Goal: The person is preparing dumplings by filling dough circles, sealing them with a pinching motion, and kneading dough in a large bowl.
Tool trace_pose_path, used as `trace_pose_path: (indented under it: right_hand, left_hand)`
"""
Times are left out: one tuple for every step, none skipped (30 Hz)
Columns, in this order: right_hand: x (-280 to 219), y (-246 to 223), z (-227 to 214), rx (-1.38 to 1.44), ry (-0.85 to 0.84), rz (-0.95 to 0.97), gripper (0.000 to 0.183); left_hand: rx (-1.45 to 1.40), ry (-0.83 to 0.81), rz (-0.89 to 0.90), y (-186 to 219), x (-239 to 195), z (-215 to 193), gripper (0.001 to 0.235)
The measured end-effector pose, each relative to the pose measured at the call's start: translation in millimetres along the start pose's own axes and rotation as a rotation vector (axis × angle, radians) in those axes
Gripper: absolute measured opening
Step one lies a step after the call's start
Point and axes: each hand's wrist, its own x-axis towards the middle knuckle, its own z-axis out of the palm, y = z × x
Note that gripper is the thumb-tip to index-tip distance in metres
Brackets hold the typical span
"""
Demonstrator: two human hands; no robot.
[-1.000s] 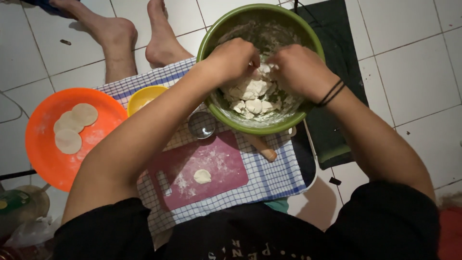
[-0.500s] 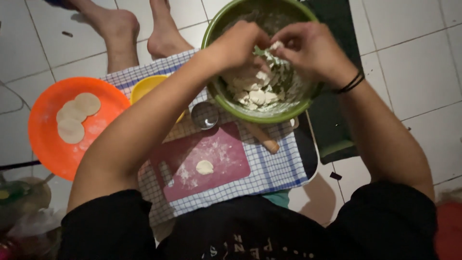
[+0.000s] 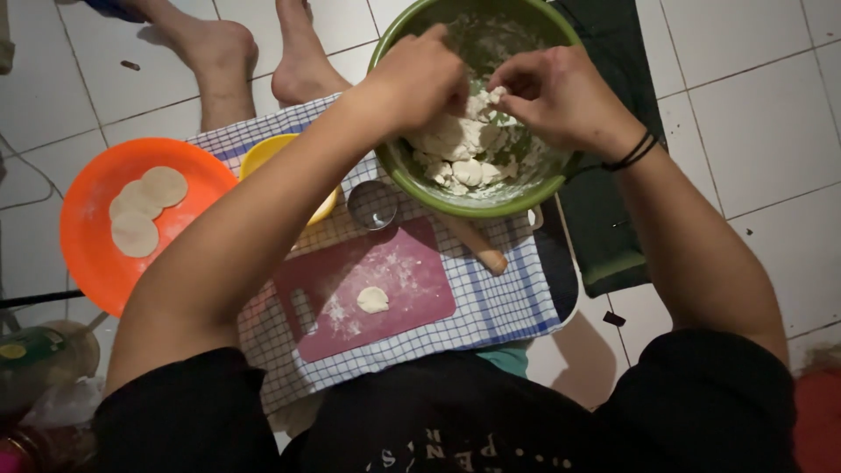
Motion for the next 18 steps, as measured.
trace_pose_path:
  right_hand:
    - [0.1,2.4,1.2,0.000,0.000,0.000,0.017]
    - [0.4,4.5,2.6,-0.014,-0.009,0.019,0.020]
    - [1.6,6.6,4.2,-0.027,-0.019,0.037,0.023]
    - [3.0,6.0,6.5,-0.026,-0.018,0.034,0.023]
    - [3.4,5.6,8.9,-0.061,-0.011,0.019,0.027]
    - [3.9,5.2,11.4,-0.096,-0.004,0.004,0.031]
    - [3.7,0.0,11.9,-0.097,-0.006,0.006,0.031]
    - [3.5,-5.5,12.4,-0.107,-0.023,0.029,0.029]
    - [4.4,-10.9,12.3,-0.118,-0.037,0.050,0.028]
    - [4.5,-12.1,12.2,-0.121,-0.036,0.048,0.028]
    - [4.9,-14.0,12.8,-0.132,-0.033,0.056,0.024]
    - [5.2,-16.2,13.5,-0.143,-0.030,0.064,0.020]
    - [6.3,-15.1,13.7,-0.145,-0.031,0.059,0.020]
    - [7.3,-14.0,13.8,-0.131,-0.032,0.080,0.024]
    - [7.2,-12.5,13.4,-0.118,-0.031,0.106,0.028]
    - [6.7,-13.0,12.9,-0.120,-0.030,0.104,0.028]
    - [6.4,-13.6,12.1,-0.104,-0.017,0.090,0.031]
    - [6.2,-14.3,11.2,-0.087,-0.004,0.077,0.034]
  left_hand:
    - [0.001,0.000,0.000,1.5,-0.3,-0.2,0.010]
    - [0.052,-0.094,-0.053,2.9,-0.8,-0.5,0.010]
    - [0.105,-0.187,-0.107,3.6,-1.7,-1.3,0.012]
    - [0.107,-0.187,-0.109,6.3,-2.5,-1.0,0.012]
    - [0.144,-0.230,-0.093,9.7,-3.3,0.3,0.012]
    - [0.181,-0.273,-0.076,13.0,-4.0,1.6,0.013]
    - [0.179,-0.272,-0.076,15.6,-5.3,2.4,0.013]
    - [0.158,-0.295,-0.097,18.4,-6.7,3.1,0.018]
    - [0.142,-0.315,-0.118,20.2,-7.5,2.7,0.028]
    - [0.144,-0.313,-0.117,18.0,-6.8,8.2,0.028]
    - [0.168,-0.248,-0.103,16.1,-7.7,13.7,0.029]
    - [0.192,-0.182,-0.088,14.3,-8.9,19.0,0.030]
    - [0.194,-0.179,-0.092,12.6,-6.3,20.9,0.030]
    - [0.107,-0.162,-0.151,11.0,-3.4,22.6,0.022]
    - [0.018,-0.146,-0.206,9.9,0.5,24.8,0.018]
    - [0.020,-0.143,-0.205,10.0,2.6,23.5,0.018]
    - [-0.082,-0.144,-0.275,9.9,5.1,21.9,0.018]
    - [-0.184,-0.144,-0.343,9.7,7.6,20.2,0.020]
